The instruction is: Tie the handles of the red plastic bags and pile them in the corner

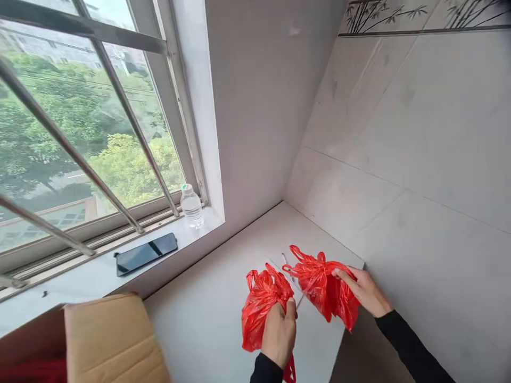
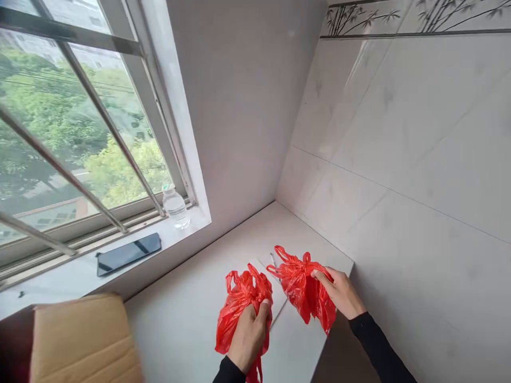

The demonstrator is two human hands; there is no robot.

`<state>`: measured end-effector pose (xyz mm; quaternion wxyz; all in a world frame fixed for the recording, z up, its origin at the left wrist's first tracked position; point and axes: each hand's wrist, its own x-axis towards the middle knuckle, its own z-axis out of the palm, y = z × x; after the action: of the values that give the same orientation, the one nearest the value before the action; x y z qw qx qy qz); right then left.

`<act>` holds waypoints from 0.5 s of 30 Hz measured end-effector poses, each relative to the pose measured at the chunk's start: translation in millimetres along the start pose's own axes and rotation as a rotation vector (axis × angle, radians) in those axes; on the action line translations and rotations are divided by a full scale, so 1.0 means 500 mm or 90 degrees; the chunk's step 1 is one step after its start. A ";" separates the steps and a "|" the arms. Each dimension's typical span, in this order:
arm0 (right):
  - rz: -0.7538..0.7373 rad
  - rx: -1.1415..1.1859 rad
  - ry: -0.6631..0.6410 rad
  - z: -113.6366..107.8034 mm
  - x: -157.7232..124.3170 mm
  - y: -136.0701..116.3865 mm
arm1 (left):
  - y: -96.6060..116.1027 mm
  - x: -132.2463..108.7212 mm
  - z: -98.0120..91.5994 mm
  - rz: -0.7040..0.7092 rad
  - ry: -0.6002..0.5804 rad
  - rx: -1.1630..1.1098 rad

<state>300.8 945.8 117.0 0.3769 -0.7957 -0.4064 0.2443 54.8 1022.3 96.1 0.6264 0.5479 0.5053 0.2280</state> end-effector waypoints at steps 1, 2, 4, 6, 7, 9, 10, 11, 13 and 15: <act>-0.026 -0.026 -0.002 0.006 0.080 0.000 | 0.025 0.073 0.014 -0.002 0.011 0.016; -0.055 -0.052 -0.003 0.013 0.160 0.001 | 0.048 0.147 0.030 -0.005 0.019 0.026; -0.098 -0.089 -0.009 0.034 0.315 0.011 | 0.084 0.295 0.067 -0.011 0.024 0.036; -0.108 -0.104 -0.016 0.062 0.457 0.032 | 0.100 0.437 0.106 -0.021 0.020 0.038; -0.104 -0.111 -0.020 0.079 0.521 0.048 | 0.100 0.502 0.125 -0.028 0.019 0.038; -0.096 -0.132 -0.030 0.111 0.626 0.085 | 0.083 0.613 0.160 -0.045 0.021 0.037; -0.092 -0.143 -0.035 0.126 0.667 0.104 | 0.070 0.657 0.175 -0.055 0.022 0.036; -0.087 -0.152 -0.041 0.138 0.699 0.122 | 0.056 0.690 0.187 -0.065 0.021 0.032; -0.073 -0.163 -0.052 0.155 0.738 0.152 | 0.029 0.725 0.202 -0.088 0.015 0.022; -0.060 -0.164 -0.062 0.163 0.742 0.174 | 0.012 0.714 0.204 -0.105 0.004 0.005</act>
<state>488.7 1253.3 -31.6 0.2625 -0.8046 -0.4892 0.2106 284.0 1277.2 -46.7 0.6396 0.5061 0.5515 0.1752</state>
